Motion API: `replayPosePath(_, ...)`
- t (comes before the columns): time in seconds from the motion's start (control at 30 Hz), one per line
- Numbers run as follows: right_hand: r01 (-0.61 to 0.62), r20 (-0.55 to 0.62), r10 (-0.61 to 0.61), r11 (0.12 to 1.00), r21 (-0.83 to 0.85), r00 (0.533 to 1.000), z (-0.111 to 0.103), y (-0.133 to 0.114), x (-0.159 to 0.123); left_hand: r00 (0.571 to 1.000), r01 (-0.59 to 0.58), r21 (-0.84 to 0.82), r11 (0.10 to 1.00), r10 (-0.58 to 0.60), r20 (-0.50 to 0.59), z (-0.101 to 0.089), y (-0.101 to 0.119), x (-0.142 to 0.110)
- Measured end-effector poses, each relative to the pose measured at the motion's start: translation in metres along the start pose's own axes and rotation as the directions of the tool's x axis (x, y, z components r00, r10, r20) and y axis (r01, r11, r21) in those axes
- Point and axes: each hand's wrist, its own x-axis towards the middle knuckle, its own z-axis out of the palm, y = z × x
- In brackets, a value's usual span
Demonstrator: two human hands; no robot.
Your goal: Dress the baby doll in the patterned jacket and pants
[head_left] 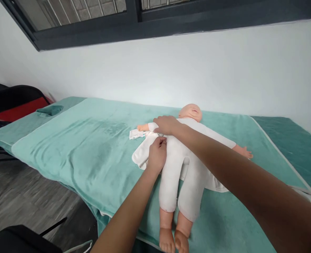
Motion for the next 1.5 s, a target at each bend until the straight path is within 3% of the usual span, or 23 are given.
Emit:
replayPosePath(0.07, -0.023, -0.052, 0.024, 1.0, 0.013, 0.998, -0.004, 0.01, -0.011, 0.997, -0.079, 0.186, 0.979, 0.08, 0.004, -0.003, -0.002, 0.016)
replayPosePath(0.13, -0.047, -0.111, 0.05, 0.999, 0.026, 0.993, -0.005, 0.019, -0.023, 0.989, -0.137, 0.432, 0.891, 0.147, 0.008, -0.008, -0.01, 0.031)
replayPosePath(0.23, -0.061, -0.143, 0.065, 0.998, 0.034, 0.988, -0.002, 0.029, -0.036, 0.991, -0.078, 0.565, 0.822, 0.125, -0.045, -0.017, -0.028, 0.05)
replayPosePath(0.3, -0.046, -0.142, 0.049, 0.999, 0.023, 0.989, 0.001, 0.031, -0.041, 0.994, -0.013, 0.504, 0.864, 0.065, -0.085, -0.023, -0.038, 0.058)
replayPosePath(0.43, 0.008, -0.14, -0.012, 1.0, -0.03, 0.99, 0.006, 0.027, -0.044, 0.978, 0.108, 0.166, 0.98, -0.075, -0.194, -0.03, -0.049, 0.064)
replayPosePath(0.57, 0.013, -0.133, -0.021, 0.998, -0.061, 0.991, 0.007, 0.022, -0.045, 0.96, 0.095, -0.119, 0.988, -0.123, -0.251, -0.034, -0.055, 0.066)
replayPosePath(0.67, -0.006, -0.13, -0.005, 0.997, -0.082, 0.991, 0.006, 0.019, -0.046, 0.95, 0.094, -0.198, 0.976, -0.148, -0.275, -0.035, -0.058, 0.068)
replayPosePath(0.8, -0.032, -0.088, 0.024, 0.995, -0.092, 0.996, 0.005, 0.014, -0.043, 0.929, 0.071, -0.176, 0.982, -0.129, -0.348, -0.034, -0.054, 0.064)
replayPosePath(0.9, -0.067, -0.065, 0.061, 0.992, -0.102, 0.996, 0.007, 0.01, -0.037, 0.933, -0.02, -0.025, 0.999, 0.01, -0.36, -0.031, -0.047, 0.058)
replayPosePath(1.0, -0.105, -0.06, 0.098, 0.988, -0.111, 0.993, 0.01, 0.008, -0.031, 0.934, -0.128, 0.166, 0.978, 0.175, -0.311, -0.028, -0.043, 0.052)
replayPosePath(1.13, -0.144, -0.069, 0.138, 0.985, -0.096, 0.988, 0.015, 0.004, -0.025, 0.922, -0.226, 0.27, 0.936, 0.295, -0.25, -0.023, -0.041, 0.049)
replayPosePath(1.27, -0.169, -0.092, 0.163, 0.984, -0.062, 0.982, 0.022, -0.003, -0.016, 0.911, -0.368, 0.314, 0.875, 0.406, -0.065, -0.017, -0.038, 0.046)
replayPosePath(1.37, -0.155, -0.101, 0.15, 0.987, -0.038, 0.983, 0.022, -0.005, -0.012, 0.928, -0.352, 0.279, 0.893, 0.373, -0.023, -0.016, -0.037, 0.046)
replayPosePath(1.43, -0.128, -0.113, 0.125, 0.991, -0.026, 0.986, 0.019, -0.001, -0.019, 0.949, -0.28, 0.222, 0.934, 0.305, -0.084, -0.018, -0.038, 0.049)
replayPosePath(1.5, -0.109, -0.197, 0.114, 0.993, 0.037, 0.974, 0.016, 0.008, -0.037, 0.964, -0.194, 0.15, 0.969, 0.217, -0.156, -0.019, -0.041, 0.053)
